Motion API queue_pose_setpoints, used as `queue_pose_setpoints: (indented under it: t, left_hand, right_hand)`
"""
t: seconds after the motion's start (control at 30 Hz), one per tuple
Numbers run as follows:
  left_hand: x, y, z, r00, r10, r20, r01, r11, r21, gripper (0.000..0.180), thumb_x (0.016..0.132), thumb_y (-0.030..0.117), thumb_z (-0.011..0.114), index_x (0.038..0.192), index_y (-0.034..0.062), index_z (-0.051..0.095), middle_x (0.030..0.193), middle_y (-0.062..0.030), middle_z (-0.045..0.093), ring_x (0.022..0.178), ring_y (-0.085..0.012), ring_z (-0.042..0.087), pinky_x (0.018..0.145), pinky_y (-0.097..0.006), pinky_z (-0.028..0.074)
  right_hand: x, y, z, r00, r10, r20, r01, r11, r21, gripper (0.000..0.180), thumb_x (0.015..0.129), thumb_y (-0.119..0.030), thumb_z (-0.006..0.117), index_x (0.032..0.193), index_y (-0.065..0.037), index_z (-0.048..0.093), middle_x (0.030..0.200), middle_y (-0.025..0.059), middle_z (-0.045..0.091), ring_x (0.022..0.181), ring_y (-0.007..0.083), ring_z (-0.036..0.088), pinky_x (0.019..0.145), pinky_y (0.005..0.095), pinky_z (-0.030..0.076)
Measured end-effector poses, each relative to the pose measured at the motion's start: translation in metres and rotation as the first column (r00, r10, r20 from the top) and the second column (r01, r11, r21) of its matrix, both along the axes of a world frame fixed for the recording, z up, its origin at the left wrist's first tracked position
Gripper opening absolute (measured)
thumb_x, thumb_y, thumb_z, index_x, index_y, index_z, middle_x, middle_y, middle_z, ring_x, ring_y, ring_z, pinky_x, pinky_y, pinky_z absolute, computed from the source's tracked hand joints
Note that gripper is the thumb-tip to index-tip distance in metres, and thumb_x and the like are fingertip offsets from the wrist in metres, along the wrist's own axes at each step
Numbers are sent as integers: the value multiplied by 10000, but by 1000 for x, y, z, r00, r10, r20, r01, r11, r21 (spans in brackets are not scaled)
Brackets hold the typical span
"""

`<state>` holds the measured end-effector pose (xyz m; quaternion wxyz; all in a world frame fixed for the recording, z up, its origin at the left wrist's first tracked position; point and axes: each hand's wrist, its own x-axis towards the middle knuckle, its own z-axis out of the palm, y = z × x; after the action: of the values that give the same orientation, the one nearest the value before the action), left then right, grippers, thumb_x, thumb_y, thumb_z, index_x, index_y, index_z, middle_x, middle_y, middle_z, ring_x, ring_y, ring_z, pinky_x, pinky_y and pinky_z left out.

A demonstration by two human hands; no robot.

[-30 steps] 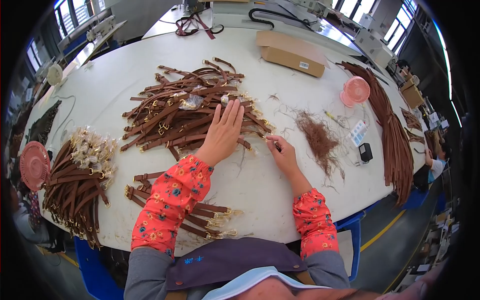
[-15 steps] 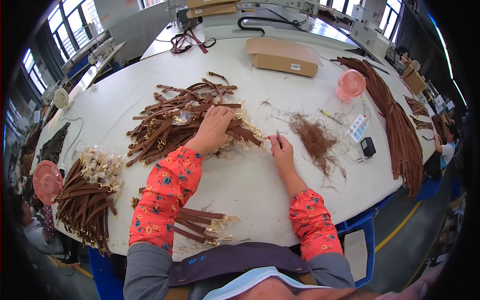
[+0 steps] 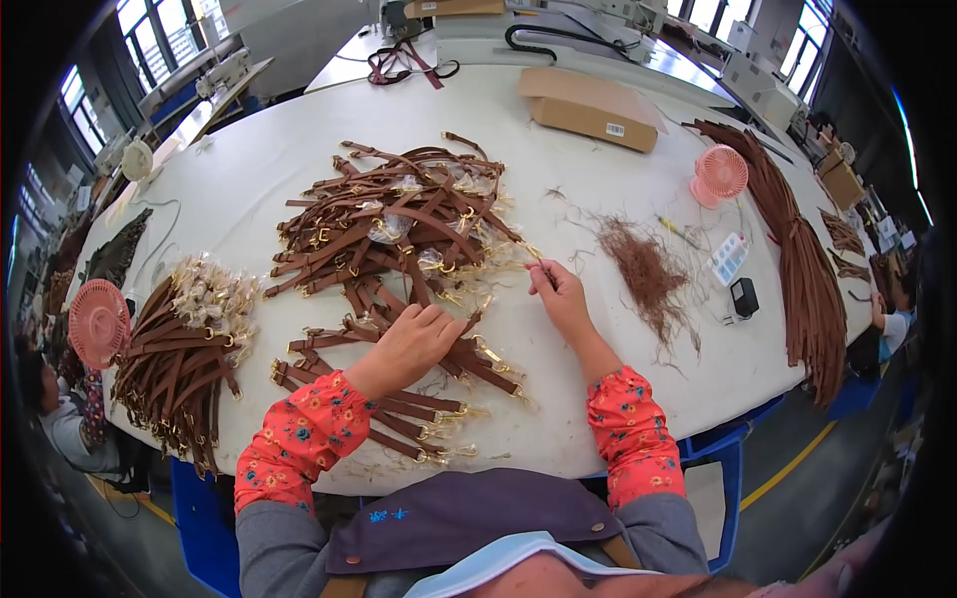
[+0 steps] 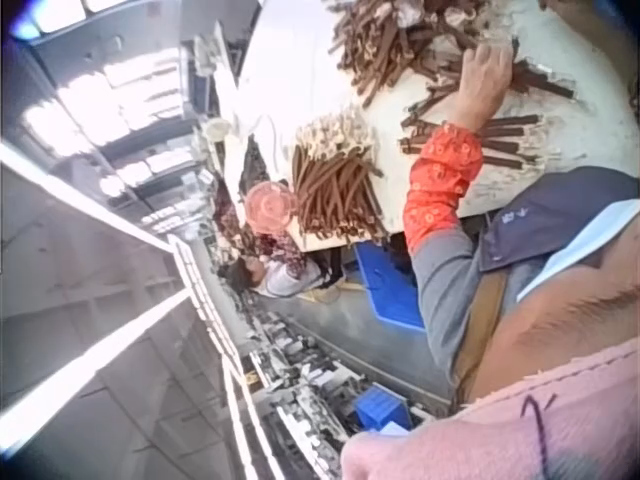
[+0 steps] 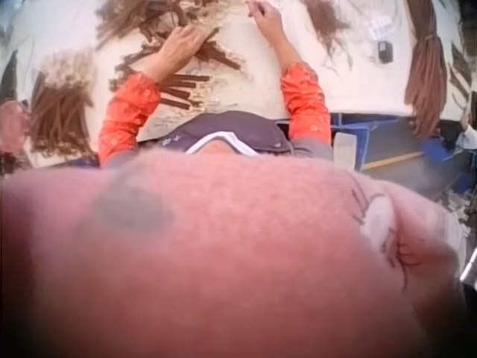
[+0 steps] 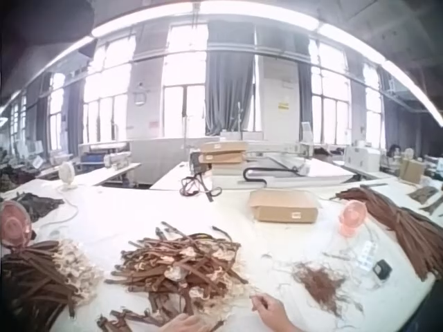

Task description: The recorder is attaching metal hardware to leather straps and trimming excess thread using clippers in a factory workshop.

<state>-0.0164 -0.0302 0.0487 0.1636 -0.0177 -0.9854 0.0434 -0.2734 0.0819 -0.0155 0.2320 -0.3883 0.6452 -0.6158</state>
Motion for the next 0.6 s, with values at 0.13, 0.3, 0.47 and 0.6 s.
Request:
queue_pose_setpoints:
  t: [0.13, 0.3, 0.47, 0.6]
  left_hand:
    - [-2, 4, -14, 998, 59, 24, -58, 998, -39, 333, 812, 97, 566, 1139, 35, 559, 946, -53, 566, 992, -215, 543, 875, -368, 440]
    - [1, 6, -18, 982, 13, -186, -29, 996, -81, 348, 790, 75, 571, 1135, 34, 583, 1057, -122, 566, 1161, -288, 535, 1083, -443, 400]
    - [2, 4, -21, 959, 71, -275, -58, 997, 55, 357, 779, 77, 583, 1133, 33, 593, 1194, -144, 574, 1168, -309, 540, 1011, -445, 443]
    - [9, -1, -28, 977, 74, -202, -74, 997, 10, 356, 792, 87, 585, 1145, 54, 604, 1205, -99, 603, 1137, -261, 560, 950, -401, 439]
  right_hand:
    - [33, -38, 11, 937, 10, -349, -21, 999, -29, 322, 923, -310, 665, 1126, -60, 663, 960, 72, 706, 901, 192, 667, 780, 323, 516]
    - [44, -64, 12, 863, 23, -505, 34, 994, 103, 452, 864, -389, 697, 1211, -106, 636, 1115, 101, 701, 1049, 286, 660, 896, 387, 507]
    - [23, -41, 19, 859, 75, -507, 22, 983, 182, 466, 867, -434, 684, 1216, -135, 609, 1043, 109, 710, 1002, 282, 674, 843, 390, 519]
    - [28, -13, 52, 842, 126, -525, 106, 915, 389, 446, 866, -471, 673, 1141, -123, 627, 986, 114, 710, 943, 265, 682, 791, 381, 520]
